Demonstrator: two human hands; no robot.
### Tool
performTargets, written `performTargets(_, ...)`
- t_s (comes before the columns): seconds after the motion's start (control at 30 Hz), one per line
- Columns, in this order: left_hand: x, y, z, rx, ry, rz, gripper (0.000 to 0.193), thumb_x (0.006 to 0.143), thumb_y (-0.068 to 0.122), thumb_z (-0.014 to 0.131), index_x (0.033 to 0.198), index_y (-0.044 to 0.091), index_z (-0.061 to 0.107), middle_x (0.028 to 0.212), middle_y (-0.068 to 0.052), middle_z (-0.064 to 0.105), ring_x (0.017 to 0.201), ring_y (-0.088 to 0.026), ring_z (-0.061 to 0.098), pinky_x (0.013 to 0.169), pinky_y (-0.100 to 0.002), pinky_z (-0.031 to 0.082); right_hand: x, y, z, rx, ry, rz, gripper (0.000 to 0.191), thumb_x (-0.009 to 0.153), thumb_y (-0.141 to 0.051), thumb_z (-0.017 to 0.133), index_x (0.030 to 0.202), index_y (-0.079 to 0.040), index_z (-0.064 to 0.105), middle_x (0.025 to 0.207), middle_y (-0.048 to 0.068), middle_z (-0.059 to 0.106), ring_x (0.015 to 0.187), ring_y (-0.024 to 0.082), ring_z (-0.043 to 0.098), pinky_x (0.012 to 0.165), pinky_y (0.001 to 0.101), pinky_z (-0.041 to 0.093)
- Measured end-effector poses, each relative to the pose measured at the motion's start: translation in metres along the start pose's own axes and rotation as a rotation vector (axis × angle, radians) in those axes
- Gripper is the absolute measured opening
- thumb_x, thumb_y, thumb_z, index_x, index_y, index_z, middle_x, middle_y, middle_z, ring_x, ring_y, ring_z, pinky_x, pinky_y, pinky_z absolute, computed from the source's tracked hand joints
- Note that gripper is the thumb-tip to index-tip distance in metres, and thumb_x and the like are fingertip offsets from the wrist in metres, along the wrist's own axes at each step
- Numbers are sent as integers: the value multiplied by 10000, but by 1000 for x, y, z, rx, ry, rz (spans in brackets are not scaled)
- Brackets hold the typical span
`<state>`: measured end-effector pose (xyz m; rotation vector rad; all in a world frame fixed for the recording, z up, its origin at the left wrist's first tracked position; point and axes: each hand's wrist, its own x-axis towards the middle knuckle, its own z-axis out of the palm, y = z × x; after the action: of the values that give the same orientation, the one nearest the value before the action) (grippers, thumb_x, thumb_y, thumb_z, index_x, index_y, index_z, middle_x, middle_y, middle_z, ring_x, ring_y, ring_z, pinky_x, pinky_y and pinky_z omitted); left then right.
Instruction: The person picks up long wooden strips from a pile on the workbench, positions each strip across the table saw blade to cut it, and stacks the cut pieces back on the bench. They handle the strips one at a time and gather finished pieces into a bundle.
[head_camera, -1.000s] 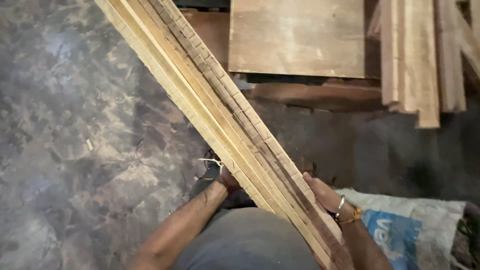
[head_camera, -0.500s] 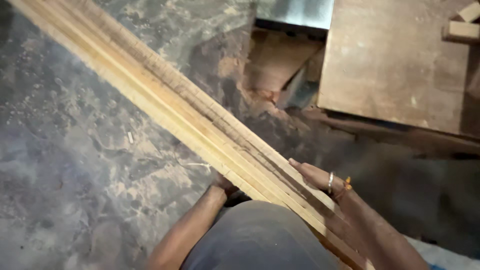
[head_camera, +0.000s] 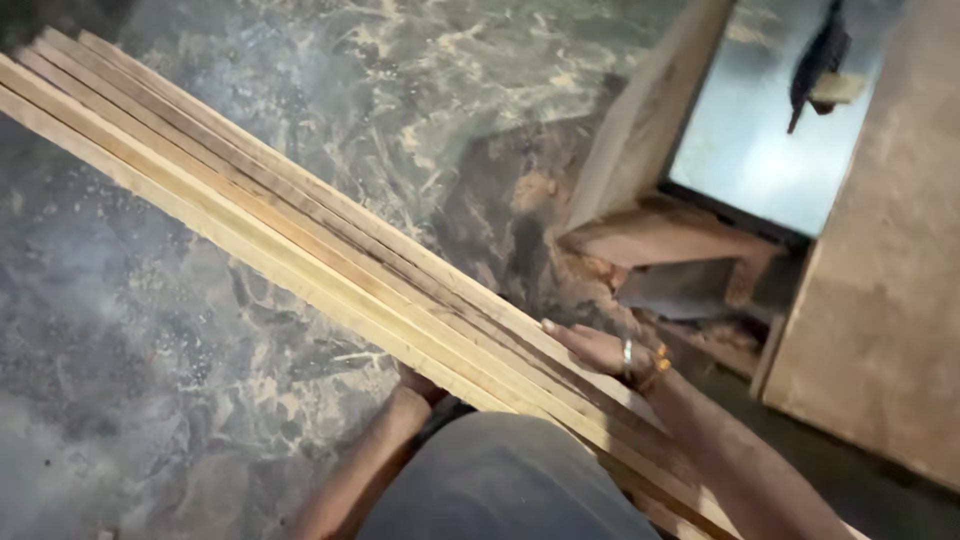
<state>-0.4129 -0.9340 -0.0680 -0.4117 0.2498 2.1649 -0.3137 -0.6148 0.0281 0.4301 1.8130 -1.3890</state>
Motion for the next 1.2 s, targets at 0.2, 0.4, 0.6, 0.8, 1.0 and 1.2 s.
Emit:
performTargets(0.2,47,111,20,-16,28,99,697,977,620,471,1481,139,486,1453,-121,571,1325,-346,530,1109,-543,447,98,-84,-70,-711,93,-23,782,1001,-716,187,1463,-354,705,837,107,693,837,264,679,797,457,522)
performTargets(0.4,105,236,46,-18,30,158,699,972,618,482,1480,139,482,1449,-122,570,1317,-347,534,1102,-546,451,193,-208,-106,-204,71,-55,961,957,-822,360,1343,5,659,1216,86,625,1176,238,552,1044,414,416)
performTargets(0.6,184,411,70,11,19,161,701,967,617,494,1478,138,478,1444,-124,569,1310,-347,538,1095,-549,455,311,-363,-128,-133,-18,-50,966,877,-831,312,1178,-15,731,964,209,695,938,287,633,885,431,531)
performTargets(0.8,253,576,104,46,24,158,703,962,616,505,1476,138,473,1440,-125,568,1302,-347,541,1087,-552,459,413,-482,-146,-82,152,135,924,867,-829,404,1182,-17,711,1034,95,683,1016,234,641,922,410,523)
performTargets(1.0,325,704,129,46,25,146,706,956,615,517,1474,137,469,1435,-127,567,1295,-348,545,1080,-555,463,526,-545,-193,-102,-15,-122,879,1106,-667,340,1008,155,636,822,263,410,754,312,412,752,507,417)
performTargets(1.2,396,820,148,44,45,157,710,951,614,528,1473,137,465,1431,-128,566,1287,-348,549,1072,-559,468,622,-629,-230,15,71,-259,742,985,-644,383,1337,-51,656,1273,46,723,1159,139,628,1041,304,460)
